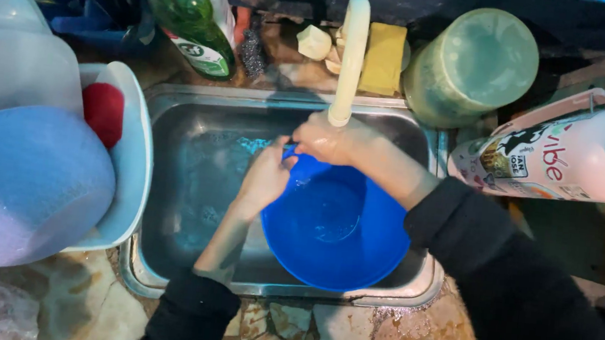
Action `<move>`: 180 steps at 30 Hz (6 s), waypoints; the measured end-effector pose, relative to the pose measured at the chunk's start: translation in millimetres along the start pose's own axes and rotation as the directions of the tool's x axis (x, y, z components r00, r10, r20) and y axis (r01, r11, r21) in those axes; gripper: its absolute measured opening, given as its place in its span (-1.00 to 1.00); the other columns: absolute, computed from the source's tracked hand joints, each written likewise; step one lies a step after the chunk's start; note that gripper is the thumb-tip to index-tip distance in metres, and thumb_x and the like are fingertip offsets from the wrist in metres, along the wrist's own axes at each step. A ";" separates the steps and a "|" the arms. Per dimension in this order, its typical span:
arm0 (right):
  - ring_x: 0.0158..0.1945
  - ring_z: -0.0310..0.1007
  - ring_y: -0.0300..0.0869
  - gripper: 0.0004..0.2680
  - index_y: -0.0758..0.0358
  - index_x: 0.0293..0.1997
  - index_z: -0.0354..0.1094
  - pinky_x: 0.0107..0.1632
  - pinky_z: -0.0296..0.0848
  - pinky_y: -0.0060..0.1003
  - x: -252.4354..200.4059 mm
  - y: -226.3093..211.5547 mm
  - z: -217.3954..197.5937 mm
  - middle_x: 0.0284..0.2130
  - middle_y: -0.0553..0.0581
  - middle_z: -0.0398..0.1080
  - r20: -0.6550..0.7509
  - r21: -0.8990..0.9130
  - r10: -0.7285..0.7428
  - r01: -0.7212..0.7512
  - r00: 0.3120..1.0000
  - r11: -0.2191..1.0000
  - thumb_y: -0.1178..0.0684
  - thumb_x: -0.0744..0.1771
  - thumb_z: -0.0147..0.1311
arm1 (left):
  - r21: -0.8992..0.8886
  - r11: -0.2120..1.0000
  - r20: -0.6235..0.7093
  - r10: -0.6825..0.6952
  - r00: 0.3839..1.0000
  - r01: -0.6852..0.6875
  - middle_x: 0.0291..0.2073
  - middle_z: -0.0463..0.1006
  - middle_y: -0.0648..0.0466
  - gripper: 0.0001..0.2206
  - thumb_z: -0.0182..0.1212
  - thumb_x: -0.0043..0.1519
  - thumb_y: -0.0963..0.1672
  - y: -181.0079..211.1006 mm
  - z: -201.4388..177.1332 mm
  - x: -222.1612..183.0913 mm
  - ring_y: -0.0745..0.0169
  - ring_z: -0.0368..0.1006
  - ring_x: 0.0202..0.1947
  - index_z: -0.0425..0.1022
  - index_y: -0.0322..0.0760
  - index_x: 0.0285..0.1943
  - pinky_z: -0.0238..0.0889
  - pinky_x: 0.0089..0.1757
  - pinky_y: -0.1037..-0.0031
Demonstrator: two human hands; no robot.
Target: Washing a blue plastic bowl in a kitchen sink using soap and a sponge.
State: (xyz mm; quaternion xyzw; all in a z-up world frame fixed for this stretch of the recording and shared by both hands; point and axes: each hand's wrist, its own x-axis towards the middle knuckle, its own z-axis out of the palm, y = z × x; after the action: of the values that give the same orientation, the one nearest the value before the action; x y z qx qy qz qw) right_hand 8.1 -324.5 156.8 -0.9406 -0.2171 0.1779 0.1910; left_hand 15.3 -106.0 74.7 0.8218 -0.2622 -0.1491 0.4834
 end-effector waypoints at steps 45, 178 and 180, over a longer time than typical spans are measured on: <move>-0.23 0.53 0.22 -0.84 0.10 -0.21 0.52 -0.15 0.44 0.17 -71.0 -6.4 -13.7 -0.37 0.27 0.54 -0.058 -0.052 0.299 -0.302 0.953 0.952 -0.08 0.34 0.05 | 0.297 0.952 0.109 0.044 0.993 -0.075 -0.36 0.60 -0.28 -0.77 0.07 0.33 -0.13 75.1 12.6 12.9 -0.43 0.52 -0.29 0.48 -0.26 0.11 0.34 -0.27 -0.14; -0.26 0.57 0.15 -0.94 0.10 -0.46 0.52 -0.21 0.51 0.06 27.2 0.5 115.3 -0.42 0.25 0.52 -0.252 -0.167 0.162 -0.208 0.954 0.964 0.03 0.20 0.24 | 0.248 0.830 0.289 -0.556 0.780 0.500 0.15 0.51 -0.38 -0.45 -0.08 0.15 -0.17 -33.9 11.0 -72.2 -0.26 0.44 0.19 0.30 -0.24 0.41 0.27 0.15 0.16; -0.27 0.58 0.13 -0.92 0.12 -0.51 0.51 -0.23 0.52 0.04 35.2 -6.9 112.4 -0.43 0.23 0.53 -0.192 -0.288 0.025 -0.081 0.981 0.954 0.02 0.20 0.22 | 0.065 0.934 0.211 -0.357 0.910 0.351 0.20 0.44 -0.36 -0.35 -0.12 0.04 -0.24 -3.0 -0.3 -61.5 -0.28 0.34 0.24 0.25 -0.22 0.44 0.21 0.17 0.15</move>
State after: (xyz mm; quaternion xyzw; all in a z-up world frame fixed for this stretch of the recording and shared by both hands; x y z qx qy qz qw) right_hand -11.5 -270.2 53.8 -0.9765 -0.1970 0.0600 0.0635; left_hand -34.0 -69.3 71.7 0.8401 -0.1627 -0.3206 0.4061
